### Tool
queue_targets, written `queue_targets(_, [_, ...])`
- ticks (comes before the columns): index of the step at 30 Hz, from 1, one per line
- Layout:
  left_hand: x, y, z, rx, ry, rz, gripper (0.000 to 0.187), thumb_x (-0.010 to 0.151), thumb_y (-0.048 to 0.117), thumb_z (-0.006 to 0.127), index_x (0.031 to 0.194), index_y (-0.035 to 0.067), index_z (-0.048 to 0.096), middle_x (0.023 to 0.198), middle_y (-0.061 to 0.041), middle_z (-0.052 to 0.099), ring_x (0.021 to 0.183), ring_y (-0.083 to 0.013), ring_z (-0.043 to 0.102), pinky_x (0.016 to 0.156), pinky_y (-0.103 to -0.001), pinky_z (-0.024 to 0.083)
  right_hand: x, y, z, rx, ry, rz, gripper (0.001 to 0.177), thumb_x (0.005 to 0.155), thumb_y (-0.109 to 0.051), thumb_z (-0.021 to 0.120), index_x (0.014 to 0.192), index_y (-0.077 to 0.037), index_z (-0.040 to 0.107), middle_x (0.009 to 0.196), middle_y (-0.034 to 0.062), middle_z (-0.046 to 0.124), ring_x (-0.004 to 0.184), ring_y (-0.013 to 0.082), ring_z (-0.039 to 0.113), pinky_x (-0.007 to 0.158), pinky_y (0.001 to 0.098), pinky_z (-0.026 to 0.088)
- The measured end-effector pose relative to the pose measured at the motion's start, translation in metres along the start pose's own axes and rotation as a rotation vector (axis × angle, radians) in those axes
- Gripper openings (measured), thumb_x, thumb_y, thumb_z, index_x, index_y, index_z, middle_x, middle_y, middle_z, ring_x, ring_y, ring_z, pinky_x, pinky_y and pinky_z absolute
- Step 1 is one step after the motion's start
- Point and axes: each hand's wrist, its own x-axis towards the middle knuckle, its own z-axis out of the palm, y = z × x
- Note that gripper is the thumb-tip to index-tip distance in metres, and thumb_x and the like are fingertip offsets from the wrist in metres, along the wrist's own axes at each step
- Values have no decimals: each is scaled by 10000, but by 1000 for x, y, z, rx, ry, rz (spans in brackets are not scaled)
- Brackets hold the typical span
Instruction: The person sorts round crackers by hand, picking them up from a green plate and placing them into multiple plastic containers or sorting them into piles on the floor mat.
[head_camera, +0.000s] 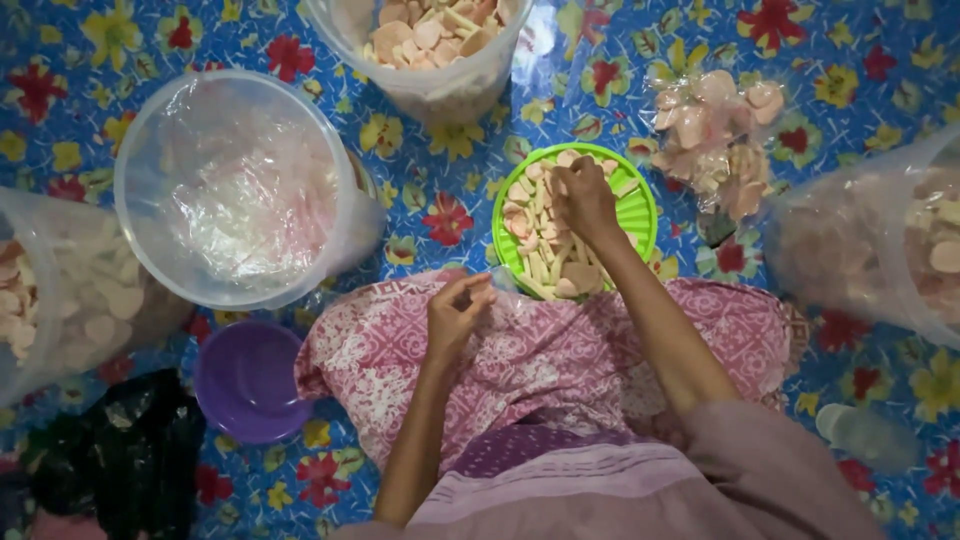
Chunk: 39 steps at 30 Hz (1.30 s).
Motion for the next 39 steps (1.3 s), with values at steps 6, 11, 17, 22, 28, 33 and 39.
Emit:
queue_targets(6, [2, -7, 0, -35, 6, 17, 309, 692, 62, 782, 993, 106, 729, 717, -74, 636, 665, -123, 624, 613, -252, 521, -23, 16, 14, -62, 16, -13, 294, 720, -114, 744, 959, -101, 574, 956, 100, 443, 856, 331, 552, 648, 436, 525])
queue_targets(11, [6, -23, 5, -21, 1, 89, 339, 682, 87, 794, 1010, 145, 733, 711, -62, 628, 648, -94, 587, 576, -245, 508, -58, 0, -20, 269, 2, 244, 197, 781, -223, 738, 951, -207, 641, 830, 0, 572, 799, 221, 626, 696, 338, 520])
queue_targets(17, [2, 6, 26, -19, -6, 219, 365, 675, 58, 795, 1022, 146, 723, 715, -50, 627, 620, -110, 601, 559, -237, 510, -102, -41, -36, 673, -6, 628, 244, 756, -251, 787, 939, -172, 645, 809, 67, 670, 753, 226, 654, 669, 329, 531])
queue_targets(22, [-4, 10, 30, 54, -44, 362, 359, 677, 82, 797, 1019, 154, 717, 762, -47, 641, 649, -163, 616, 587, -260, 509, -114, -77, -67, 1046, -11, 772, 222, 814, -208, 734, 946, -88, 603, 814, 100, 640, 663, 171, 634, 544, 279, 569])
queue_targets(28, [-13, 3, 31, 72, -30, 455, 347, 677, 103, 800, 1010, 151, 714, 794, -53, 660, 709, -207, 638, 632, -291, 511, -126, -84, -74, 1140, -13, 742, 207, 832, -181, 711, 936, -40, 602, 789, 126, 629, 639, 194, 657, 551, 281, 569])
queue_targets(33, [-18, -2, 33, 56, -47, 438, 373, 655, 144, 828, 1010, 164, 717, 789, -38, 664, 708, -150, 625, 637, -259, 504, -136, -85, -73, 1143, -28, 719, 195, 796, -135, 728, 918, -33, 615, 763, 137, 632, 612, 196, 653, 523, 261, 557])
queue_targets(39, [-22, 14, 33, 74, -85, 497, 385, 652, 130, 818, 1020, 150, 706, 818, -58, 675, 791, -245, 651, 727, -329, 500, -135, -94, -78, 1118, 2, 659, 227, 768, -97, 748, 931, -9, 617, 752, 153, 649, 594, 207, 653, 507, 272, 561])
